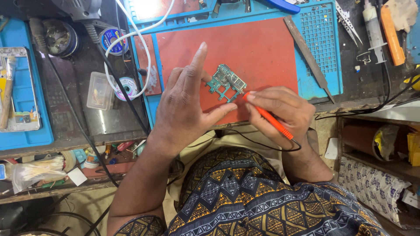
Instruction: The person holds a green circuit board on a red mat and uses a soldering iron to work on its components, repositioning the board and touching the iron to different points across it. Near the end they set the board down and pick up a multimeter.
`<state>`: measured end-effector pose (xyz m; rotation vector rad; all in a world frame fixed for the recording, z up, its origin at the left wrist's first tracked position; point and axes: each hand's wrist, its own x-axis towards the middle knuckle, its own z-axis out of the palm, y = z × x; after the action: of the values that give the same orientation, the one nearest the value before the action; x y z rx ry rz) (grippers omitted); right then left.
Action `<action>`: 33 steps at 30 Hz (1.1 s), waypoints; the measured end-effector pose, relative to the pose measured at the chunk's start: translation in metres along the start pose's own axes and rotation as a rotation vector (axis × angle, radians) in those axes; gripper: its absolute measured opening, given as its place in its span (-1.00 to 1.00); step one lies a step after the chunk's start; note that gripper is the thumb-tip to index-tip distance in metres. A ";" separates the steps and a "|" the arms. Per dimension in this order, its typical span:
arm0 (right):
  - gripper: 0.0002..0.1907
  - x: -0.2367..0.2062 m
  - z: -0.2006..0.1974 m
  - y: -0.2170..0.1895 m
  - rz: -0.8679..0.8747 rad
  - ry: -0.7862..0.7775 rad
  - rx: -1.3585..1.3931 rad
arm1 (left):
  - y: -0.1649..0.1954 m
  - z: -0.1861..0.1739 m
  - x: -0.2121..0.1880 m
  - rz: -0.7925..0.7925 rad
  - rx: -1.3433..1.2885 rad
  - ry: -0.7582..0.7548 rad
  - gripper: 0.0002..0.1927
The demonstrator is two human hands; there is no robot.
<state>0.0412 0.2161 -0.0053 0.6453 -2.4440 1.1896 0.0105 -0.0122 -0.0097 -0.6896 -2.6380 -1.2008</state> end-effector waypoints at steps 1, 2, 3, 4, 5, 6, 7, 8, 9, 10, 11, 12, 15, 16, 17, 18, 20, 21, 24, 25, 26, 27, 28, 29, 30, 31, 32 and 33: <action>-0.75 0.001 0.000 0.000 0.003 -0.005 0.002 | 0.000 0.000 0.000 0.004 0.002 0.003 0.21; -0.74 0.001 0.000 -0.001 0.009 0.002 0.013 | 0.000 -0.001 0.000 0.000 0.000 0.000 0.21; -0.74 0.002 -0.001 -0.002 0.016 0.008 0.023 | 0.000 -0.001 -0.001 -0.004 -0.003 -0.005 0.20; -0.73 0.003 -0.002 -0.003 0.022 0.015 0.031 | 0.000 -0.001 0.000 -0.006 -0.008 -0.007 0.20; -0.73 0.003 -0.005 -0.004 0.029 0.001 0.038 | 0.001 0.000 0.001 -0.006 -0.009 -0.007 0.20; -0.73 0.003 -0.008 -0.007 0.035 -0.011 0.048 | 0.001 0.000 0.001 -0.006 -0.007 -0.005 0.20; -0.73 0.004 -0.011 -0.008 0.041 -0.023 0.058 | 0.002 -0.001 0.002 -0.007 -0.004 -0.005 0.20; -0.73 0.004 -0.012 -0.009 0.050 -0.005 0.052 | 0.003 -0.002 0.002 -0.009 -0.003 -0.006 0.20; -0.72 0.005 -0.014 -0.009 0.061 0.015 0.042 | 0.003 -0.003 0.002 -0.008 -0.005 -0.008 0.21; -0.72 0.006 -0.016 -0.009 0.073 0.036 0.031 | 0.005 -0.003 0.004 -0.005 -0.008 -0.010 0.21; -0.72 0.007 -0.016 -0.007 0.071 0.024 0.054 | 0.006 -0.003 0.005 0.002 -0.009 -0.010 0.21; -0.72 0.010 -0.015 -0.002 0.070 0.012 0.078 | 0.007 -0.003 0.005 0.008 -0.010 -0.010 0.21; -0.72 0.012 -0.014 0.006 0.027 0.013 0.099 | 0.010 -0.004 0.009 0.029 -0.010 -0.016 0.18; -0.72 0.012 -0.013 0.008 0.008 0.014 0.101 | 0.010 -0.004 0.010 0.029 -0.009 -0.019 0.16; -0.73 0.011 -0.013 0.009 0.001 0.025 0.093 | 0.011 -0.003 0.011 0.024 -0.008 -0.019 0.16; -0.73 0.010 -0.013 0.010 -0.006 0.035 0.084 | 0.011 -0.003 0.011 0.019 -0.008 -0.019 0.16; -0.73 0.008 -0.013 0.010 -0.027 0.042 0.064 | 0.011 -0.002 0.011 0.005 -0.010 -0.019 0.16; -0.73 0.007 -0.013 0.010 -0.039 0.037 0.050 | 0.010 -0.001 0.011 -0.003 -0.013 -0.020 0.16; -0.74 0.003 -0.011 0.011 -0.064 0.039 -0.012 | 0.005 0.001 0.009 0.012 0.000 -0.015 0.16; -0.74 0.002 -0.010 0.011 -0.067 0.035 -0.029 | 0.004 0.001 0.007 0.013 0.009 -0.015 0.16; -0.74 0.000 -0.007 0.010 -0.063 0.024 -0.022 | 0.003 0.001 0.004 0.009 0.007 -0.018 0.16; -0.74 -0.001 -0.005 0.010 -0.065 0.018 -0.016 | 0.002 0.001 0.002 0.011 0.009 -0.019 0.15; -0.74 0.000 -0.003 0.010 -0.072 0.018 -0.015 | 0.000 0.001 0.001 0.020 0.011 -0.014 0.15; -0.74 -0.001 -0.001 0.010 -0.072 0.027 -0.018 | -0.002 0.000 0.000 0.021 0.007 -0.008 0.16; -0.75 -0.001 0.000 0.010 -0.069 0.036 -0.020 | -0.002 0.000 0.000 0.022 0.001 -0.005 0.16; -0.75 -0.001 0.001 0.009 -0.064 0.044 -0.023 | -0.002 0.000 -0.001 0.023 -0.007 -0.002 0.17; -0.75 -0.001 0.001 0.008 -0.075 0.021 -0.019 | -0.002 -0.001 -0.002 0.023 -0.011 -0.002 0.17; -0.75 -0.001 0.000 0.007 -0.086 -0.001 -0.016 | -0.002 -0.002 -0.002 0.025 -0.016 -0.002 0.17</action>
<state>0.0383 0.2200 -0.0105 0.7382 -2.3986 1.1355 0.0109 -0.0153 -0.0107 -0.7247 -2.6165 -1.2160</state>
